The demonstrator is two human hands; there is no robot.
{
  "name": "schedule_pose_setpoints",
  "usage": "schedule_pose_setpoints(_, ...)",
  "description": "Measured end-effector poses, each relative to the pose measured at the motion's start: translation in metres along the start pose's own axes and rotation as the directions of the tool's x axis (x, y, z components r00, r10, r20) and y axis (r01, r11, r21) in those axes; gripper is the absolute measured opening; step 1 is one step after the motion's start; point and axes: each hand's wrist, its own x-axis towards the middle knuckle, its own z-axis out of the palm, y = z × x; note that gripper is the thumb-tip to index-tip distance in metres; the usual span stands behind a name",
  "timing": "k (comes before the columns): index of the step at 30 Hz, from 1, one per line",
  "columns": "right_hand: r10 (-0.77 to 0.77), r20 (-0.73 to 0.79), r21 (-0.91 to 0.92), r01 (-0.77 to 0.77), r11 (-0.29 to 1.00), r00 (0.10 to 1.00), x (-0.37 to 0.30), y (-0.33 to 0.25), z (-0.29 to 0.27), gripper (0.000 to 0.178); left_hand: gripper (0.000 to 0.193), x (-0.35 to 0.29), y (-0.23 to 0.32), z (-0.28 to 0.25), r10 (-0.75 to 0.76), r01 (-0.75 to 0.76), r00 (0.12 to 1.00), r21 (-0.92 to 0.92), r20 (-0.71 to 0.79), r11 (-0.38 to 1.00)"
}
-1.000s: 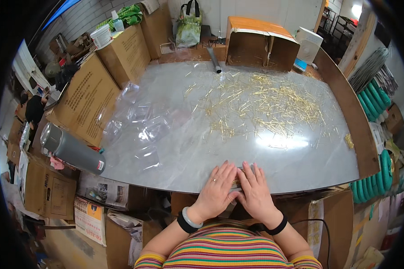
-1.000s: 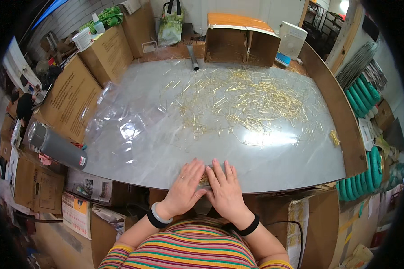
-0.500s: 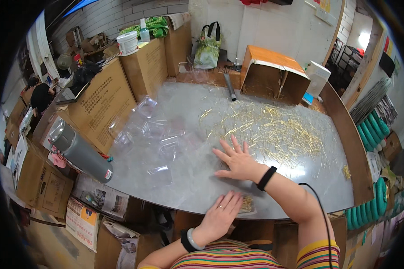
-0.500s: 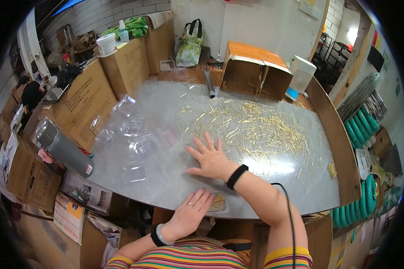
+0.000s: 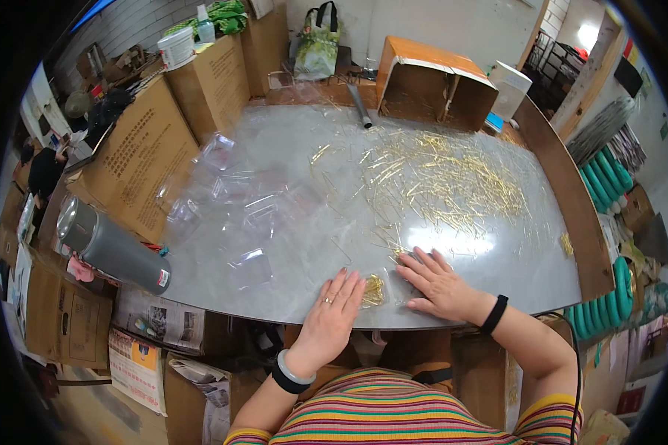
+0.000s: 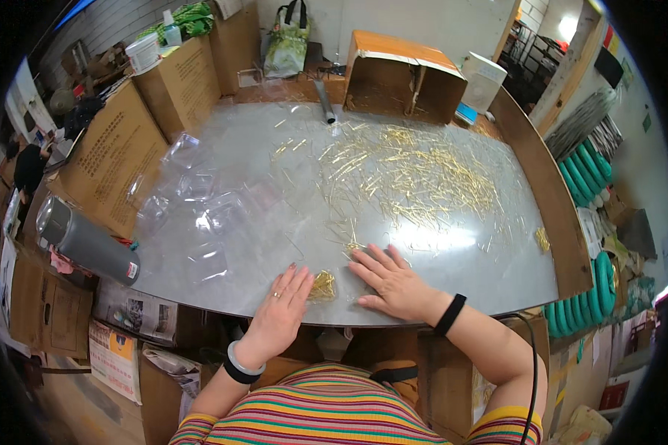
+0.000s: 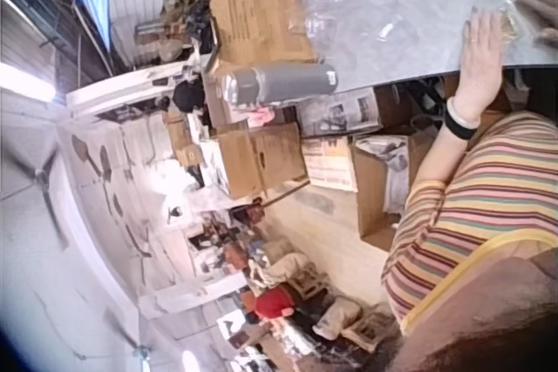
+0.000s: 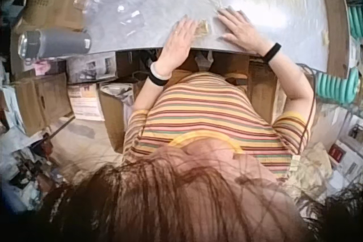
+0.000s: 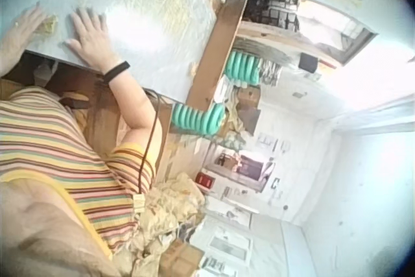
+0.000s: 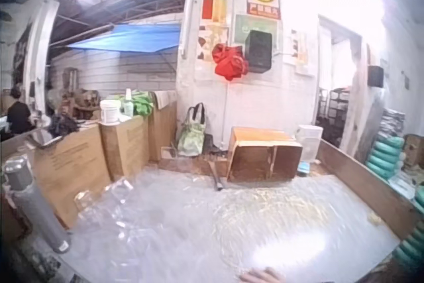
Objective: Sorting small gold-colored metal pins and placing them into plastic bags.
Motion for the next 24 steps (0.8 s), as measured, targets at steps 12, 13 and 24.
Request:
schedule_pose_setpoints(12,0.342,-0.331,-0.068,-0.384,0.921,0.880,-0.006,-0.048,0.033,0.071,0.073,0.003,0.012,-0.006,-0.218,0.224,0.972,0.061,-0.091,0.973)
schedule_pose_setpoints(13,0.338,-0.335,-0.057,-0.377,0.924,0.880,-0.003,-0.042,0.036,0.071,0.075,0.002,0.015,-0.007,-0.224,0.230,0.969,0.039,-0.108,0.972)
schedule_pose_setpoints(24,0.328,-0.444,0.004,-0.364,0.931,0.834,-0.024,-0.042,0.048,0.058,0.031,0.001,0.053,0.027,0.143,-0.162,0.980,-0.141,-0.139,0.977)
